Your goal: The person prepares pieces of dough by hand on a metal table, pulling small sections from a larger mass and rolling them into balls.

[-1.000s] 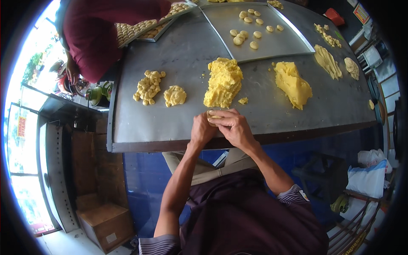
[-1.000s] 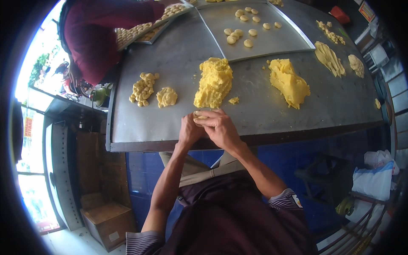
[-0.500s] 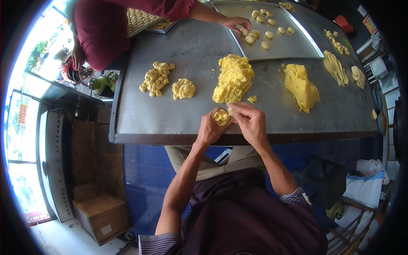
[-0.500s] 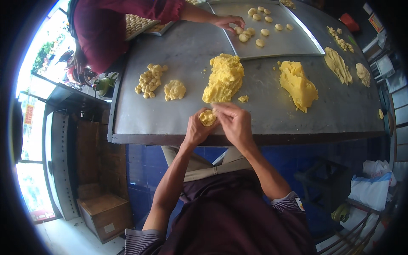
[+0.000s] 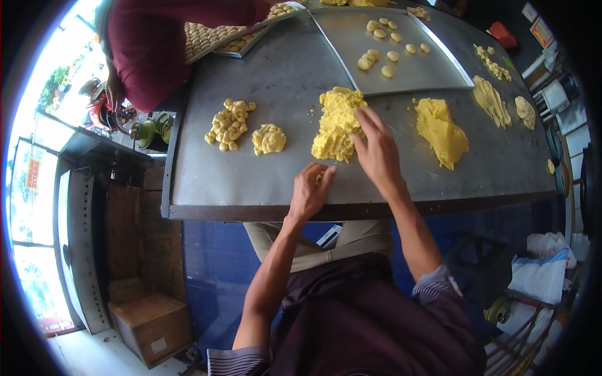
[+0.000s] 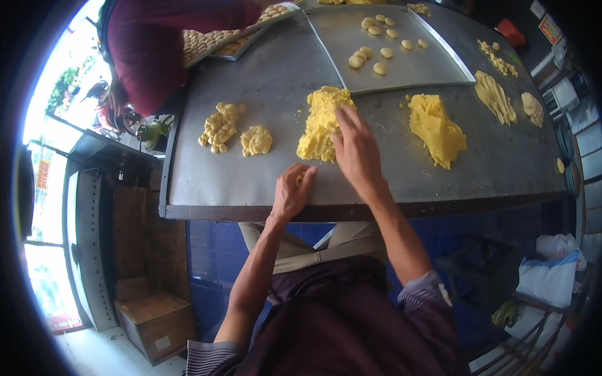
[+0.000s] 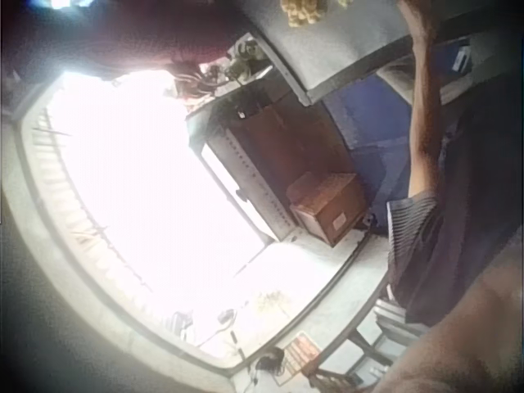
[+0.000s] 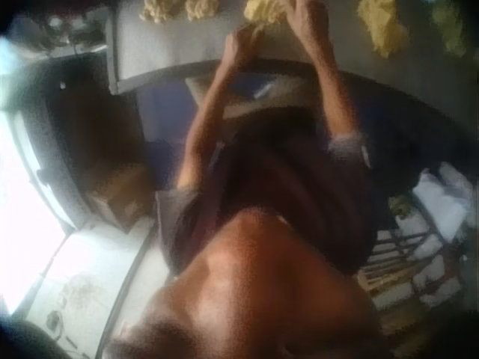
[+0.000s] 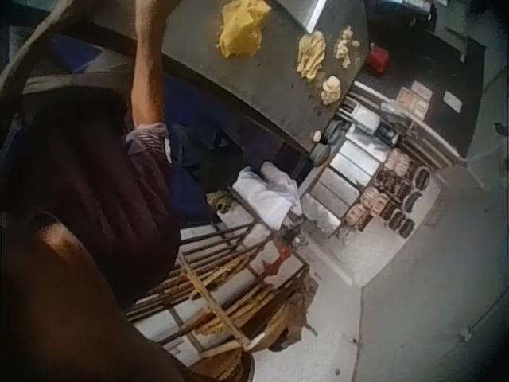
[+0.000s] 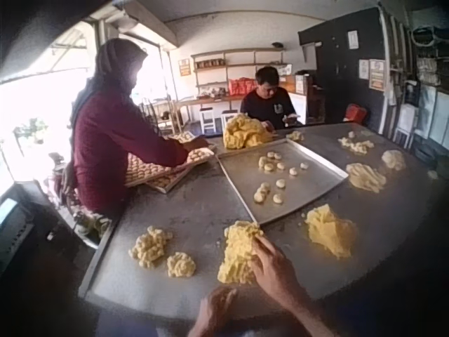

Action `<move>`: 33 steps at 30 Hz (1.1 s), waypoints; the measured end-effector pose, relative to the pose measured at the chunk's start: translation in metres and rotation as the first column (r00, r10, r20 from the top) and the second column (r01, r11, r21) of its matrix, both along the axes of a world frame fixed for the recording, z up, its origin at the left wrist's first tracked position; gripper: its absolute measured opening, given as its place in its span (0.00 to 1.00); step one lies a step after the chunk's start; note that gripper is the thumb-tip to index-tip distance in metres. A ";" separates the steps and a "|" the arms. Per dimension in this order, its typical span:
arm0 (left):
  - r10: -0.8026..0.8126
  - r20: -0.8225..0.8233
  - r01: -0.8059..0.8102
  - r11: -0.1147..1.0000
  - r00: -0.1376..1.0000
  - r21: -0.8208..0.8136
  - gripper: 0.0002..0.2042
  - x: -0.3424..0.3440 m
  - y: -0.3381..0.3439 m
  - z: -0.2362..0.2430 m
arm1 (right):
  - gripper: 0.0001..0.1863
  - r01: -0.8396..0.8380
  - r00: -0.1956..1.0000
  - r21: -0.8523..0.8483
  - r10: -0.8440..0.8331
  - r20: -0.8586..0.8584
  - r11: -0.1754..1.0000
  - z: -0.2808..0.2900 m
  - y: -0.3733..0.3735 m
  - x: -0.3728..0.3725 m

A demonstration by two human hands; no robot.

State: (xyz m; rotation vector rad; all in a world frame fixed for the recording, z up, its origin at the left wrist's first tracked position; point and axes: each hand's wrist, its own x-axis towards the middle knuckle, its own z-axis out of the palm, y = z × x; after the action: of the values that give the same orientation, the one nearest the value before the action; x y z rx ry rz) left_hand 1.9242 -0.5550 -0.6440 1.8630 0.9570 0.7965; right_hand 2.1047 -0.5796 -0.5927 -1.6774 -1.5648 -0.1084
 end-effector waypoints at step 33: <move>0.105 -0.236 -0.035 0.958 0.966 0.284 0.06 -0.065 0.020 0.004 | 0.20 0.073 0.992 -0.306 -0.101 -0.075 0.949 -0.045 -0.049 0.031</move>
State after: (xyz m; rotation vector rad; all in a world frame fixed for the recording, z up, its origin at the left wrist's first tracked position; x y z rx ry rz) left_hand 1.8590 -0.5347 -0.6396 2.2236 1.1193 0.7831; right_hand 2.1360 -0.6291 -0.6380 -1.9605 -1.4962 0.1687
